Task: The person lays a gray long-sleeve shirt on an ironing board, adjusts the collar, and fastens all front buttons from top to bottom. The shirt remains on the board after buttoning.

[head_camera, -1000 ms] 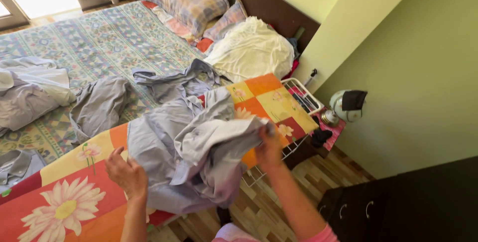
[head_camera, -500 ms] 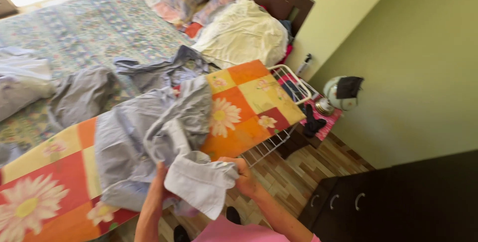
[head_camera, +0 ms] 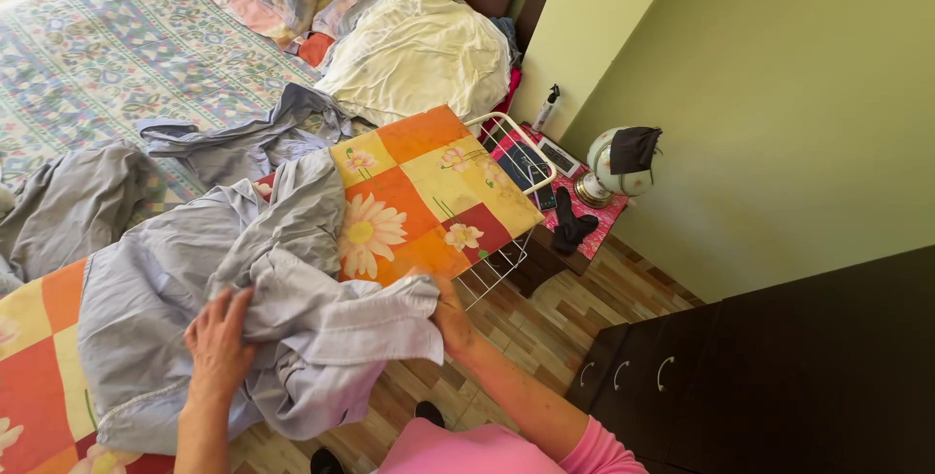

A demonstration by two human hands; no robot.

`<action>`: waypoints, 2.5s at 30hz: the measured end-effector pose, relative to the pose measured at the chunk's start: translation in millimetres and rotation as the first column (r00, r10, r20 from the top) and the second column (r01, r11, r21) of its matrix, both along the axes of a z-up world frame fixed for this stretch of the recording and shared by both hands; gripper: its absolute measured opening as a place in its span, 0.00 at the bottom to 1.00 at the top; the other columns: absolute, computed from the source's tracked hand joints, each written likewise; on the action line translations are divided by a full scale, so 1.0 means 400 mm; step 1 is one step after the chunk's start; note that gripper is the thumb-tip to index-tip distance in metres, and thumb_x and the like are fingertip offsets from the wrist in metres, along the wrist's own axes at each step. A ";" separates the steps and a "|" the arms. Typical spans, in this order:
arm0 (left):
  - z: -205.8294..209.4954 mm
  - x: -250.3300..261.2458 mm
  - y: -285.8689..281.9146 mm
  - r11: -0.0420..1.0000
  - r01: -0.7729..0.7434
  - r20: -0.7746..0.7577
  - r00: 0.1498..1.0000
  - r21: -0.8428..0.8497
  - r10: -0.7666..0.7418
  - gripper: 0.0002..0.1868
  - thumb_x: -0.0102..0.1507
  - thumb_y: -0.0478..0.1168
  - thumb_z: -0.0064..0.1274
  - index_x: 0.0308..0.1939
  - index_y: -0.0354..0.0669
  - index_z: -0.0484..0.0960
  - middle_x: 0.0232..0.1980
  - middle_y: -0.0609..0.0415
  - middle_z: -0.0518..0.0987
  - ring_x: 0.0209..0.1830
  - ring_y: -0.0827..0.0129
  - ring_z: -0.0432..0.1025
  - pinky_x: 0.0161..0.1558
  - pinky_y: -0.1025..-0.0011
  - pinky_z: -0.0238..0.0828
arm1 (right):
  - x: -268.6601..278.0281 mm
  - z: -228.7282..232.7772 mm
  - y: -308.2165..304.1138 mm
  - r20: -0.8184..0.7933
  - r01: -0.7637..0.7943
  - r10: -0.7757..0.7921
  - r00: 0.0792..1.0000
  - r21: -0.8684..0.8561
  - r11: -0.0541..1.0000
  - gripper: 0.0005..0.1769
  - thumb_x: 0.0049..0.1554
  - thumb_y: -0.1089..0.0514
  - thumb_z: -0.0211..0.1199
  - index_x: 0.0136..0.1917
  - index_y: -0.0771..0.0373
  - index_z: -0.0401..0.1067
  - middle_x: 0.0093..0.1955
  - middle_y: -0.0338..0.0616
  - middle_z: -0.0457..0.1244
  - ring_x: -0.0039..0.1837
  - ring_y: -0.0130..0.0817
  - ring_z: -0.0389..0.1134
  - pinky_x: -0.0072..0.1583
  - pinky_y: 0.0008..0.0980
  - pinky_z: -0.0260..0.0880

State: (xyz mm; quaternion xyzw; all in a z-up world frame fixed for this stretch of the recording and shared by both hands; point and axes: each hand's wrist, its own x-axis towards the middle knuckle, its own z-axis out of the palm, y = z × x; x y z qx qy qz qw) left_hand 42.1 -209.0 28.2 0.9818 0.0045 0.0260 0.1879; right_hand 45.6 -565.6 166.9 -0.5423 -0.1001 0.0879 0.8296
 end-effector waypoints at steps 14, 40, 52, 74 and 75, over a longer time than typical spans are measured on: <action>0.109 -0.238 -0.234 0.948 -0.317 -0.302 0.907 -0.025 0.295 0.07 0.64 0.32 0.36 0.37 0.38 0.72 0.32 0.42 0.79 0.33 0.50 0.72 0.38 0.59 0.71 | 0.118 -0.160 -0.094 -0.026 0.032 -0.034 0.999 -0.068 0.997 0.02 0.60 0.60 0.55 0.44 0.58 0.65 0.43 0.36 0.60 0.46 0.27 0.60 0.49 0.31 0.60; 0.000 0.202 -0.248 0.863 0.406 -0.005 0.905 0.301 -0.424 0.19 0.63 0.37 0.47 0.53 0.71 0.77 0.53 0.66 0.84 0.76 0.64 0.62 0.79 0.51 0.30 | 0.303 -0.163 -0.307 0.042 -0.111 0.124 0.991 -0.240 0.964 0.16 0.56 0.66 0.56 0.58 0.60 0.62 0.55 0.42 0.61 0.58 0.30 0.61 0.58 0.30 0.61; 0.409 -0.179 -0.176 0.990 0.090 -0.336 0.940 0.105 -0.050 0.10 0.45 0.49 0.59 0.29 0.56 0.83 0.26 0.53 0.82 0.38 0.52 0.81 0.42 0.55 0.76 | 0.567 0.016 0.044 0.082 -0.025 0.052 0.995 -0.305 0.952 0.24 0.54 0.68 0.56 0.64 0.61 0.60 0.61 0.45 0.61 0.63 0.32 0.62 0.62 0.30 0.62; 0.138 -0.265 0.120 0.732 -0.668 0.531 0.671 0.132 0.518 0.42 0.47 0.45 0.75 0.59 0.27 0.72 0.49 0.28 0.74 0.47 0.33 0.74 0.51 0.45 0.72 | 0.679 -0.286 0.205 0.211 0.028 0.130 0.969 -0.615 0.788 0.29 0.55 0.57 0.70 0.67 0.58 0.64 0.63 0.50 0.62 0.65 0.41 0.64 0.62 0.39 0.68; 0.145 -0.283 0.046 0.737 -0.672 0.238 0.705 -0.077 0.668 0.27 0.55 0.45 0.69 0.50 0.34 0.76 0.41 0.37 0.77 0.42 0.38 0.77 0.48 0.49 0.74 | 0.645 -0.292 0.171 0.245 0.127 0.090 0.965 -0.742 0.658 0.23 0.53 0.51 0.74 0.60 0.51 0.72 0.53 0.35 0.68 0.55 0.26 0.69 0.56 0.30 0.69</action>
